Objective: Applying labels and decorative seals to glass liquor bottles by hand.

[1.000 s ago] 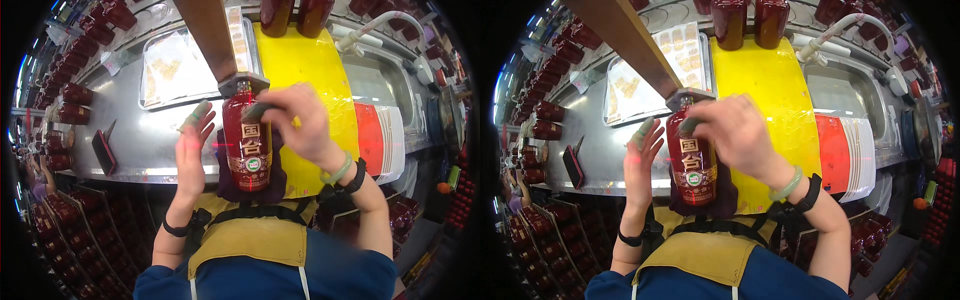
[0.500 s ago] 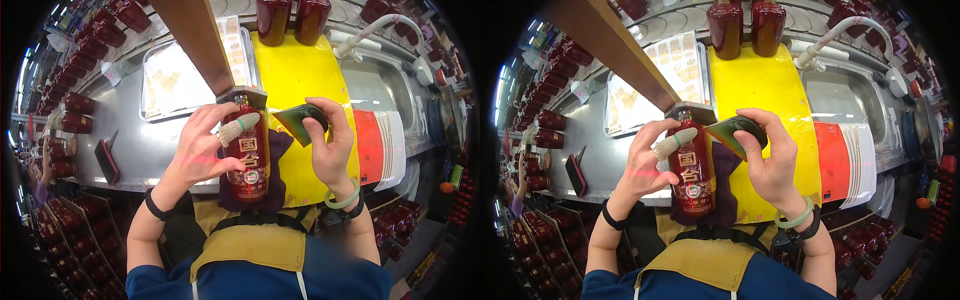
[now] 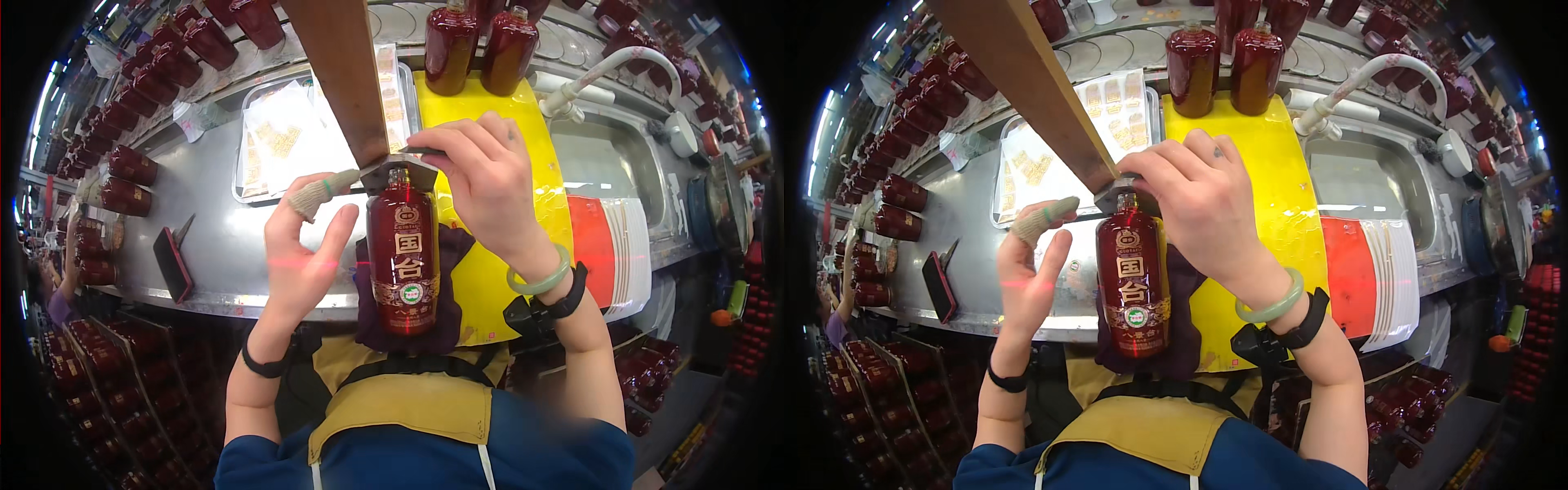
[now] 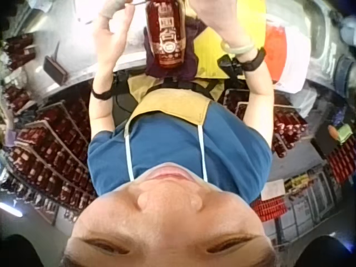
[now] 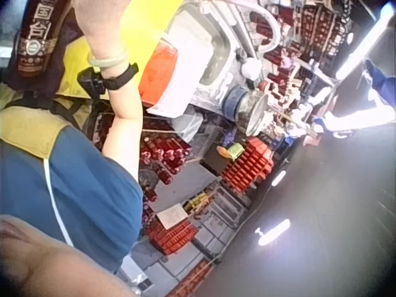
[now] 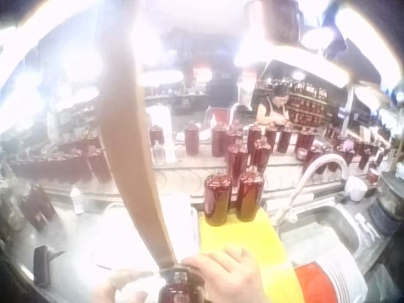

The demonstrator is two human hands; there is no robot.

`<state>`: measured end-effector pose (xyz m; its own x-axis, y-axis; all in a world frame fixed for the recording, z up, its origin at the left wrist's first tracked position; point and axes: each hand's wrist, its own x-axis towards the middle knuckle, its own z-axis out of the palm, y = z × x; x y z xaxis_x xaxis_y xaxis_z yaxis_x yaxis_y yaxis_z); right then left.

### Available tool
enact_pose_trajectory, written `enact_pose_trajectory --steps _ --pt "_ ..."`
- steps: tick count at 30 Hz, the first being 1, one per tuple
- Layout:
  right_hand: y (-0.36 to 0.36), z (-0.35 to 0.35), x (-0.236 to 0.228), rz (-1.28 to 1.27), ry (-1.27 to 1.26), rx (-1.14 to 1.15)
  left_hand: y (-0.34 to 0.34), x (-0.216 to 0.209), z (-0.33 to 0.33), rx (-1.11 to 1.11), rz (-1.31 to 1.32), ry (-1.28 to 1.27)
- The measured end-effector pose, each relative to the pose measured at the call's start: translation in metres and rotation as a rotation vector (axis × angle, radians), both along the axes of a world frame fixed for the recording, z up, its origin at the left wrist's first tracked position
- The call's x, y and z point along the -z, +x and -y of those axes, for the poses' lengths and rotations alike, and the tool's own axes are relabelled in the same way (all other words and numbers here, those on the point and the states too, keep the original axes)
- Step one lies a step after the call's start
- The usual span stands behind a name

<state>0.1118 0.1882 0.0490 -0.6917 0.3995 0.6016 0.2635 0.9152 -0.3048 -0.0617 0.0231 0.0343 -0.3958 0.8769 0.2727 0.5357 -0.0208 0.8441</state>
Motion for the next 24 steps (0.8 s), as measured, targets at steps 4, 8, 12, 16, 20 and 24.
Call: enact_pose_trajectory --steps 4,8,12,16,20,24 --pt "0.006 0.011 0.004 -0.125 -0.526 -0.313 0.022 -0.06 0.002 0.317 0.34 -0.008" --pt "-0.005 0.012 0.004 -0.136 -0.361 -0.181 0.06 -0.12 -0.004 0.733 0.328 -0.037" --pt "0.01 0.026 -0.013 -0.212 -0.456 -0.116 0.101 -0.163 -0.016 1.013 0.268 -0.028" --pt "0.017 0.044 -0.02 -0.163 -0.553 -0.154 0.139 -0.189 0.002 0.862 0.149 -0.018" --pt "0.007 0.042 -0.006 -0.191 -0.559 -0.189 0.16 -0.191 -0.005 0.708 0.035 -0.066" --pt "0.019 0.049 -0.019 -0.213 -0.515 -0.127 0.175 -0.186 -0.002 0.607 0.036 0.436"
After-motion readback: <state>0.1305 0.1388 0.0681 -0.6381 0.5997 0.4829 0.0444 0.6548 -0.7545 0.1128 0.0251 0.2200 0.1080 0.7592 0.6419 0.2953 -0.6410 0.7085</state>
